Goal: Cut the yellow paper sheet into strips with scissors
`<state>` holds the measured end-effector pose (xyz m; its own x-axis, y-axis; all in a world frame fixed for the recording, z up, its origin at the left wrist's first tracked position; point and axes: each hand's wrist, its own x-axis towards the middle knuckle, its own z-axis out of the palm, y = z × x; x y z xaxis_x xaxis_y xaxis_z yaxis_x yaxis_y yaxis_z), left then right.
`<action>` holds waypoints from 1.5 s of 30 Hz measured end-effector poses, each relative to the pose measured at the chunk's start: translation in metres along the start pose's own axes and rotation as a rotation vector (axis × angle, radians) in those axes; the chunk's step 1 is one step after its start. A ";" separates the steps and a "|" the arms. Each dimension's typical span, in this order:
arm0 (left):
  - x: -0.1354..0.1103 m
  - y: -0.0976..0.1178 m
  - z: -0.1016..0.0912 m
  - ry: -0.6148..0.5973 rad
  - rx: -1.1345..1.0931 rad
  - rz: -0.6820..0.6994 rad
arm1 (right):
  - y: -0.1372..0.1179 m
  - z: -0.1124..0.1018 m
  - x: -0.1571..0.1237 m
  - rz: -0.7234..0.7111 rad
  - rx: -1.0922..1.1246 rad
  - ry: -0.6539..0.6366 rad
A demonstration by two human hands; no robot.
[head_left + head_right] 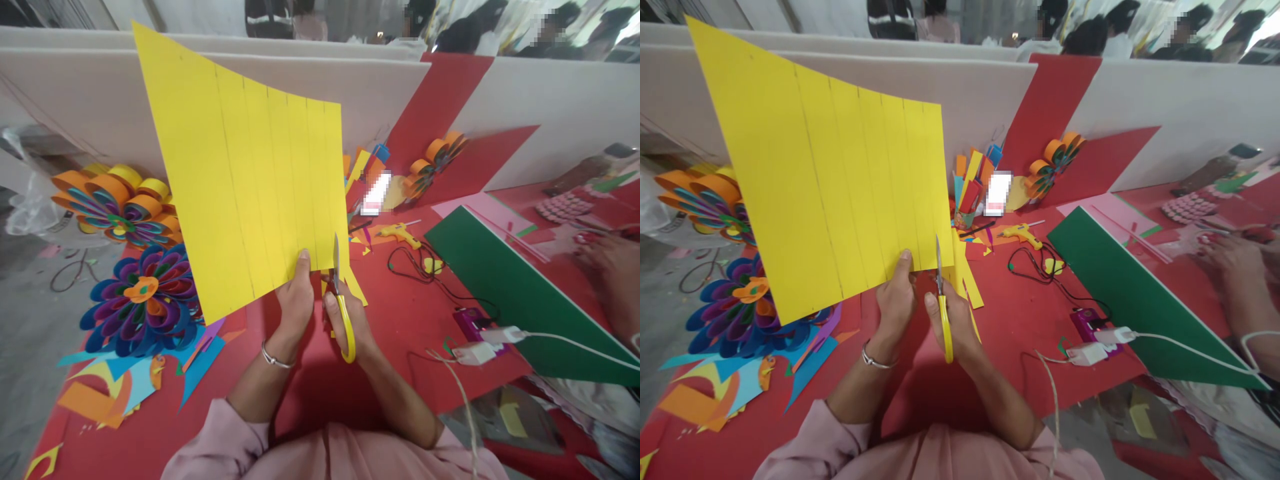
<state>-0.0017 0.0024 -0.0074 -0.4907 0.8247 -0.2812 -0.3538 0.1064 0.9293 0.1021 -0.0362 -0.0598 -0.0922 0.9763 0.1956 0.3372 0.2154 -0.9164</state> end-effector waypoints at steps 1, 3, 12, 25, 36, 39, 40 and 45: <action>0.000 -0.001 0.000 0.003 0.000 -0.001 | -0.001 0.000 0.000 0.020 0.012 0.004; 0.001 -0.002 0.001 0.013 0.003 -0.005 | -0.001 0.001 0.000 0.053 0.036 0.012; 0.001 0.000 0.000 -0.016 -0.011 0.008 | 0.002 0.002 -0.003 0.099 0.103 0.013; 0.006 -0.003 0.000 -0.043 -0.051 0.096 | 0.014 0.006 -0.005 0.127 0.131 0.056; 0.007 -0.006 -0.001 -0.043 -0.063 0.111 | 0.004 0.005 -0.003 0.077 0.047 0.113; 0.008 -0.006 -0.001 -0.039 -0.060 0.115 | 0.004 0.005 -0.002 0.061 0.037 0.110; 0.008 -0.006 -0.001 -0.037 -0.059 0.117 | 0.005 0.005 -0.002 0.058 0.030 0.115; 0.008 -0.003 -0.001 0.004 -0.080 0.163 | 0.008 0.005 -0.001 0.027 -0.020 0.157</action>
<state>-0.0049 0.0081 -0.0123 -0.5497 0.8253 -0.1293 -0.3314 -0.0733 0.9407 0.0998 -0.0352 -0.0686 0.0641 0.9723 0.2246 0.3567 0.1879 -0.9151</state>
